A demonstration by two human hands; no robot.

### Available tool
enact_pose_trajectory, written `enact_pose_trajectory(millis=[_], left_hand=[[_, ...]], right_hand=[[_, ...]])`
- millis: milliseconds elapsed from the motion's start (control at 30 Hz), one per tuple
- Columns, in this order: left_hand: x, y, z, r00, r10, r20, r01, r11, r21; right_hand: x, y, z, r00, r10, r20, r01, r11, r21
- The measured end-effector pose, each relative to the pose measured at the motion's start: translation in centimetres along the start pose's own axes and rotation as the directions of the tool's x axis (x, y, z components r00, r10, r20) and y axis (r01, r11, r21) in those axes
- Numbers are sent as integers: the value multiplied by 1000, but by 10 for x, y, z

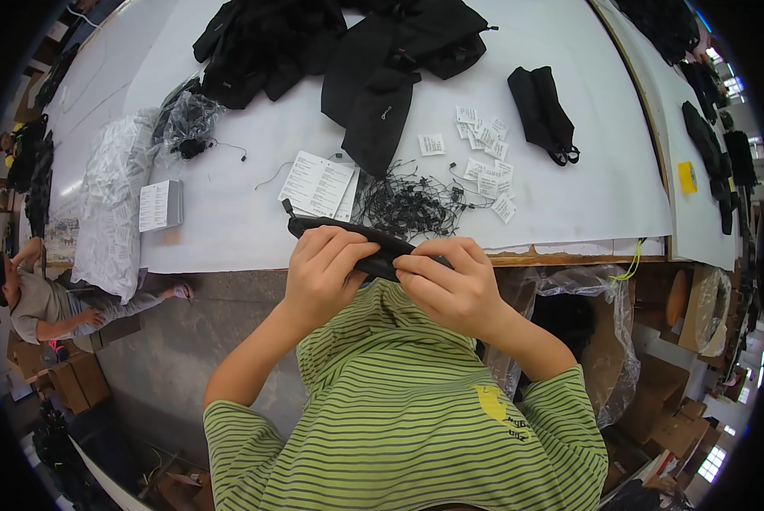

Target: The recorder is placing small instruction booklets into black zipper cases.

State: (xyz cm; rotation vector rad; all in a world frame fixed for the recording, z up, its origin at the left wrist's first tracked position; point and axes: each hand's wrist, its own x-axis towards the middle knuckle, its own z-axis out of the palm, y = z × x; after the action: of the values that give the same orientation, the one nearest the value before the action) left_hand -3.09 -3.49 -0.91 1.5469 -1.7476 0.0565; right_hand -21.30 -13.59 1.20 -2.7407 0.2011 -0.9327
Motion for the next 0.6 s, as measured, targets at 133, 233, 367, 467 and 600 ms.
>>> enact_pose_trajectory(millis=[133,233,367,467,600], left_hand=[[3,1,1,999,-32,11,32,999,-14],[5,0,1,997,-70,31,71,997,-37],[5,2,0,989,-129,74,133,990,-56],[5,2,-1,986,-127,106,133,990,-46],[2,-1,2,983,-142,115,150,987,-59]], right_hand=[[1,0,1,1000,1,-3,-1,1000,-4],[0,1,3,1000,-4,8,4,1000,3],[-1,1,5,999,-11,43,10,1000,16],[1,0,6,996,14,86,-16,1000,19],[3,-2,11,984,154,90,-155,988,0]])
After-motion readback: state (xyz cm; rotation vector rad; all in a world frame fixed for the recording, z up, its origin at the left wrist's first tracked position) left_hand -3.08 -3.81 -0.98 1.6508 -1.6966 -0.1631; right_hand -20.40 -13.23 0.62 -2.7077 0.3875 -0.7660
